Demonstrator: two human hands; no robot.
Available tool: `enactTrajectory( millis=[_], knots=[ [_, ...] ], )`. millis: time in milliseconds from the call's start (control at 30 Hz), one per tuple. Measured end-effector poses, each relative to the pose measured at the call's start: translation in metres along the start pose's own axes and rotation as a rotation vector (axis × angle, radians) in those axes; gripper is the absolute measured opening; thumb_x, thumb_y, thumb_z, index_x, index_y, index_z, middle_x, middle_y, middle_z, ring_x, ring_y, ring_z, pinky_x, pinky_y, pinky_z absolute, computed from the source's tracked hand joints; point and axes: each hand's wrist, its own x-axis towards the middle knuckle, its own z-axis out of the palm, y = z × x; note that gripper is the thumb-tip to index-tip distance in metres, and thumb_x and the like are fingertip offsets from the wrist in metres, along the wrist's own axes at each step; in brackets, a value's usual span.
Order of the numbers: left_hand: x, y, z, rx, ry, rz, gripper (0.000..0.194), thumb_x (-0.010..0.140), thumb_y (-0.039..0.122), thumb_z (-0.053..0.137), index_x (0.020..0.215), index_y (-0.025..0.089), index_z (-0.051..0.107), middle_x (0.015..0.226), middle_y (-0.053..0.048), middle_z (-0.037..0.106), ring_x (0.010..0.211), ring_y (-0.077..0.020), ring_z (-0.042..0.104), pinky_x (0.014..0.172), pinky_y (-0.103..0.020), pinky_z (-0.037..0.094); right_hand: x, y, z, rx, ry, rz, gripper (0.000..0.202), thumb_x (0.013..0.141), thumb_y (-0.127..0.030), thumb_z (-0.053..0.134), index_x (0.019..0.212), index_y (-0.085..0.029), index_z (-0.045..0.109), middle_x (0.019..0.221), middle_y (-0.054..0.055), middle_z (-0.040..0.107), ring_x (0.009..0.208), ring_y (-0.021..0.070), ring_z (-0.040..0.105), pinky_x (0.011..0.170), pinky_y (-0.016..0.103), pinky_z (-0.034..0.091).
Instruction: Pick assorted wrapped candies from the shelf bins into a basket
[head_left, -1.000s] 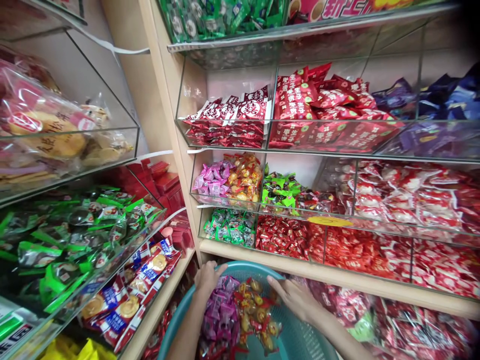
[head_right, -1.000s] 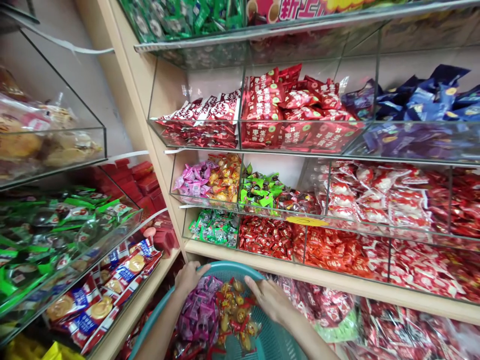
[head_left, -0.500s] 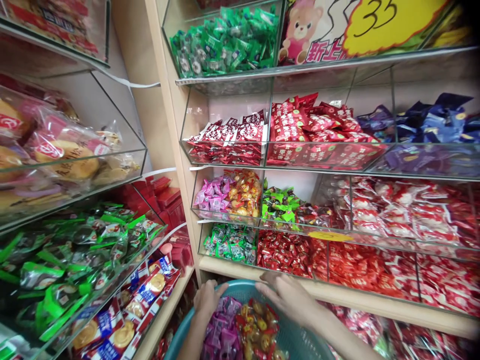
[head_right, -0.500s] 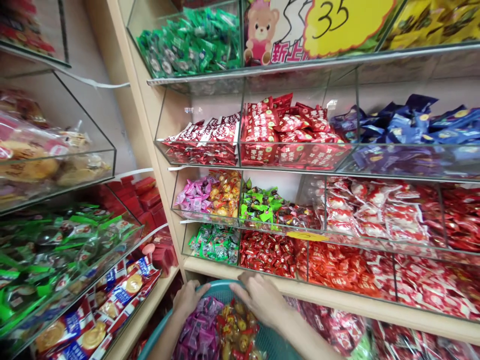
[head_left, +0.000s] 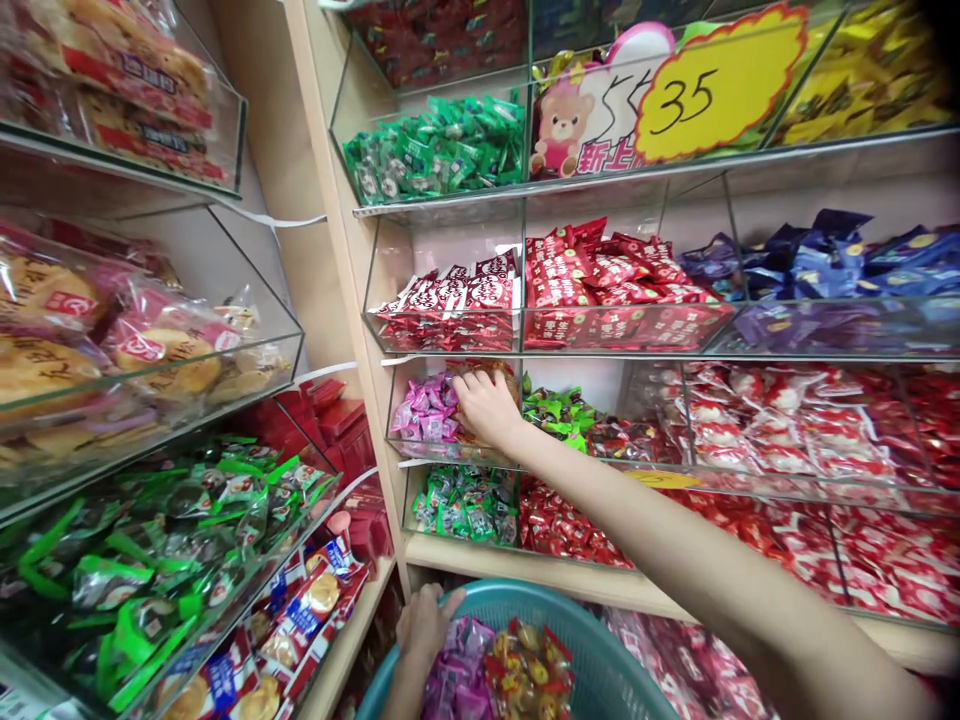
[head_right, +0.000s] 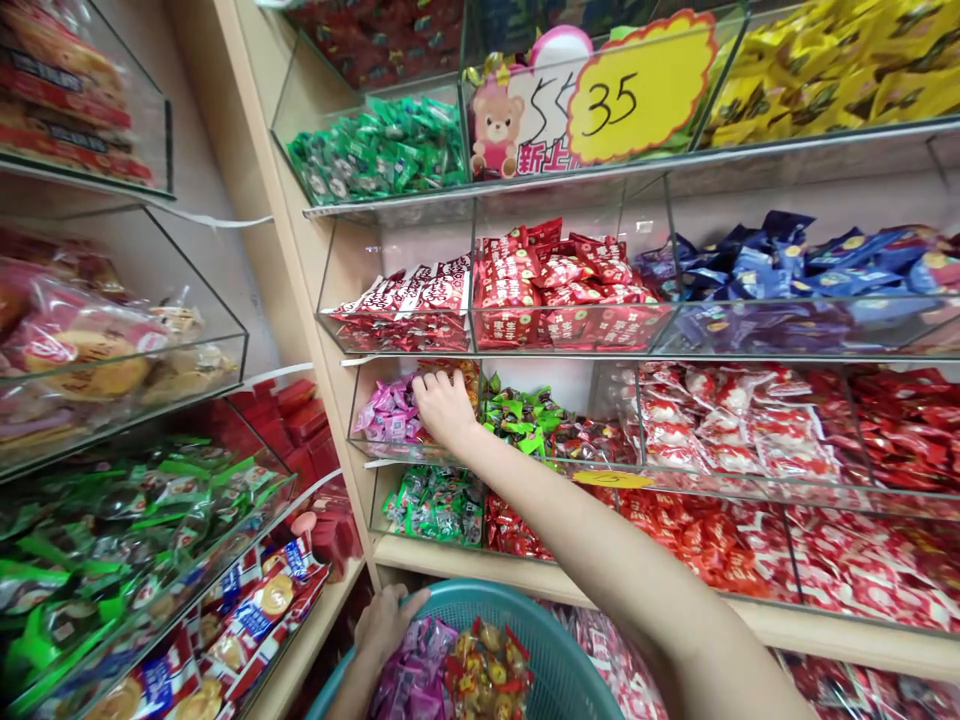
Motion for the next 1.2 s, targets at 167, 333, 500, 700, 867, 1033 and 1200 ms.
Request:
enactTrajectory(
  millis=[167, 333, 500, 700, 867, 1033, 1200],
  knots=[
    [-0.002, 0.002, -0.003, -0.006, 0.001, -0.014, 0.051, 0.079, 0.060, 0.037, 0.104, 0.022, 0.061, 0.111, -0.011, 0.065, 0.108, -0.0264, 0.058, 0.086, -0.035, 0.044, 0.006, 0.002, 0.020, 0.022, -0.100, 0.001, 0.034, 0.088, -0.017, 0.041, 0.122, -0.013, 0.041, 0.102, 0.013, 0.063, 0.101, 0.0252, 0.050, 0.092, 0.046, 0.030],
    [-0.002, 0.002, -0.003, 0.003, -0.007, 0.006, 0.051, 0.080, 0.060, 0.034, 0.102, 0.024, 0.062, 0.108, -0.010, 0.066, 0.103, -0.0266, 0.060, 0.083, -0.035, 0.045, 0.002, 0.007, 0.016, 0.022, -0.105, 0.001, 0.042, 0.086, -0.015, 0.042, 0.128, -0.014, 0.036, 0.109, 0.013, 0.061, 0.103, 0.0260, 0.049, 0.090, 0.045, 0.031],
    [-0.002, 0.003, -0.001, -0.003, -0.003, -0.014, 0.051, 0.080, 0.060, 0.036, 0.104, 0.024, 0.062, 0.110, -0.011, 0.065, 0.106, -0.0269, 0.059, 0.085, -0.036, 0.044, 0.000, 0.010, 0.008, -0.006, -0.075, 0.007, 0.042, 0.086, -0.021, 0.046, 0.126, -0.014, 0.038, 0.110, 0.015, 0.059, 0.099, 0.0260, 0.049, 0.087, 0.041, 0.033],
    [-0.003, 0.004, -0.004, 0.017, -0.011, -0.020, 0.055, 0.077, 0.065, 0.035, 0.102, 0.025, 0.063, 0.107, -0.011, 0.067, 0.102, -0.0274, 0.061, 0.082, -0.035, 0.045, -0.018, 0.004, -0.024, -0.008, -0.017, -0.006, 0.029, 0.088, -0.015, 0.040, 0.115, -0.011, 0.047, 0.098, 0.015, 0.060, 0.094, 0.0258, 0.048, 0.085, 0.041, 0.031],
    [0.001, 0.003, -0.001, 0.019, -0.032, -0.009, 0.061, 0.075, 0.071, 0.031, 0.101, 0.026, 0.063, 0.105, -0.012, 0.067, 0.101, -0.0298, 0.061, 0.081, -0.038, 0.046, -0.099, -0.007, -0.043, 0.354, -0.014, -0.100, 0.028, 0.088, -0.028, 0.047, 0.113, -0.015, 0.048, 0.099, 0.010, 0.056, 0.096, 0.0226, 0.046, 0.083, 0.036, 0.035],
    [0.004, 0.003, 0.004, 0.011, -0.031, 0.000, 0.063, 0.073, 0.073, 0.030, 0.101, 0.027, 0.062, 0.105, -0.012, 0.067, 0.100, -0.0316, 0.061, 0.079, -0.040, 0.046, -0.215, -0.019, 0.022, 0.697, -0.357, 0.057, 0.016, 0.085, -0.032, 0.054, 0.095, -0.019, 0.053, 0.092, 0.005, 0.057, 0.088, 0.0192, 0.049, 0.077, 0.031, 0.039],
    [0.002, 0.002, 0.005, 0.027, -0.019, 0.005, 0.060, 0.074, 0.071, 0.030, 0.098, 0.027, 0.063, 0.103, -0.011, 0.068, 0.099, -0.0309, 0.062, 0.079, -0.039, 0.045, -0.270, -0.033, 0.082, 0.756, -0.483, 0.132, 0.020, 0.082, -0.027, 0.057, 0.101, -0.021, 0.052, 0.100, 0.005, 0.057, 0.097, 0.0211, 0.050, 0.084, 0.033, 0.038]
  ],
)
